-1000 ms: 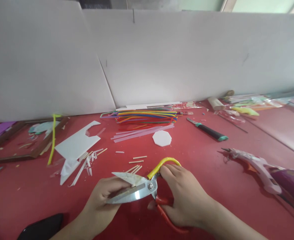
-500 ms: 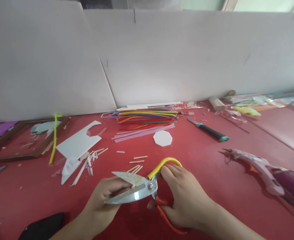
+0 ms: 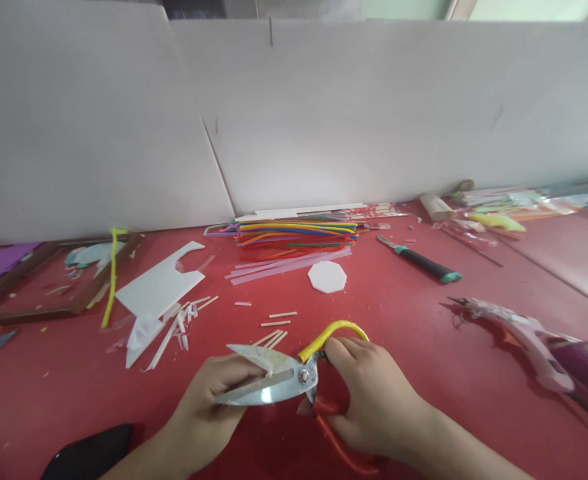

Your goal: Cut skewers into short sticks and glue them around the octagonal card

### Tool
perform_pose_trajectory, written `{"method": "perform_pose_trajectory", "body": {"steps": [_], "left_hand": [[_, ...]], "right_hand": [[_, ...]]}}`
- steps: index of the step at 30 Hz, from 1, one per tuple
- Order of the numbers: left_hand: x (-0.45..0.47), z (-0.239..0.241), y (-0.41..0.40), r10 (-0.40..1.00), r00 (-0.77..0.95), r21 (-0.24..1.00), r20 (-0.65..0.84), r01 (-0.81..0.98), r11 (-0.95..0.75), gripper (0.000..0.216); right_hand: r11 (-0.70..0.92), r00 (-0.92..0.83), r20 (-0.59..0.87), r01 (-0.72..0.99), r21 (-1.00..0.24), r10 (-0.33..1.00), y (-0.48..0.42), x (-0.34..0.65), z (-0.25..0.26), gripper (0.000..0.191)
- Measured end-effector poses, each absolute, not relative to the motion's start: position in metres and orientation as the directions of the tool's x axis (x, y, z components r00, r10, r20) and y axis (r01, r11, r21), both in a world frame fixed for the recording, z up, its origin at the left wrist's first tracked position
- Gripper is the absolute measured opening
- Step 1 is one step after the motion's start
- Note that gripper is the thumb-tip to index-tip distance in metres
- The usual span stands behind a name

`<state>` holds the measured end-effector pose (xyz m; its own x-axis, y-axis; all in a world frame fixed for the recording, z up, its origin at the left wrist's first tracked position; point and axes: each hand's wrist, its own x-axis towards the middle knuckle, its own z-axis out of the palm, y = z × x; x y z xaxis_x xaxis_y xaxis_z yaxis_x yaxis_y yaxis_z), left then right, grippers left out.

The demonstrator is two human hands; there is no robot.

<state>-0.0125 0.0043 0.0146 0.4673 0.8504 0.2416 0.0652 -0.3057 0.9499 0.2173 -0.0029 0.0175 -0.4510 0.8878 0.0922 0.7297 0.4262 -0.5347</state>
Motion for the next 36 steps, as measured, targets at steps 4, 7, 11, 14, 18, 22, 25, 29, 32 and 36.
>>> {"method": "perform_pose_trajectory", "body": {"steps": [4, 7, 11, 14, 18, 22, 25, 29, 32, 36], "left_hand": [[-0.012, 0.015, 0.004, 0.847, 0.471, 0.946, 0.248, 0.072, -0.317, 0.026], [-0.011, 0.018, 0.005, 0.85, 0.456, 0.943, 0.263, 0.064, -0.326, 0.029], [-0.01, 0.024, 0.005, 0.857, 0.451, 0.926, 0.25, 0.146, -0.348, 0.029], [-0.009, 0.024, 0.003, 0.879, 0.411, 0.914, 0.243, 0.207, -0.35, 0.027], [-0.009, 0.021, 0.001, 0.87, 0.405, 0.896, 0.282, 0.213, -0.39, 0.027], [-0.01, 0.022, 0.001, 0.854, 0.439, 0.897, 0.281, 0.197, -0.396, 0.025], [-0.01, 0.023, 0.001, 0.834, 0.473, 0.891, 0.284, 0.192, -0.412, 0.026], [-0.01, 0.022, 0.001, 0.823, 0.472, 0.872, 0.317, 0.196, -0.449, 0.024], [-0.009, 0.022, 0.0, 0.832, 0.45, 0.872, 0.324, 0.198, -0.447, 0.024], [-0.009, 0.024, 0.001, 0.825, 0.481, 0.893, 0.297, 0.167, -0.419, 0.026]], "right_hand": [[0.434, -0.439, 0.117, 0.746, -0.505, 0.891, -0.003, 0.218, 0.017, 0.01], [0.433, -0.435, 0.113, 0.765, -0.478, 0.893, -0.004, 0.218, 0.016, 0.014], [0.409, -0.432, 0.062, 0.782, -0.47, 0.9, -0.003, 0.218, 0.015, 0.015], [0.401, -0.43, 0.052, 0.783, -0.476, 0.901, -0.002, 0.218, 0.017, 0.019], [0.442, -0.443, 0.116, 0.765, -0.469, 0.889, -0.002, 0.217, 0.017, 0.023], [0.458, -0.446, 0.142, 0.76, -0.462, 0.884, -0.003, 0.216, 0.016, 0.021], [0.467, -0.454, 0.148, 0.752, -0.466, 0.879, -0.004, 0.215, 0.015, 0.019], [0.472, -0.462, 0.149, 0.736, -0.486, 0.874, -0.004, 0.215, 0.013, 0.018], [0.462, -0.457, 0.137, 0.739, -0.49, 0.879, -0.005, 0.215, 0.011, 0.015], [0.458, -0.453, 0.144, 0.729, -0.509, 0.88, -0.006, 0.215, 0.012, 0.011]]}}
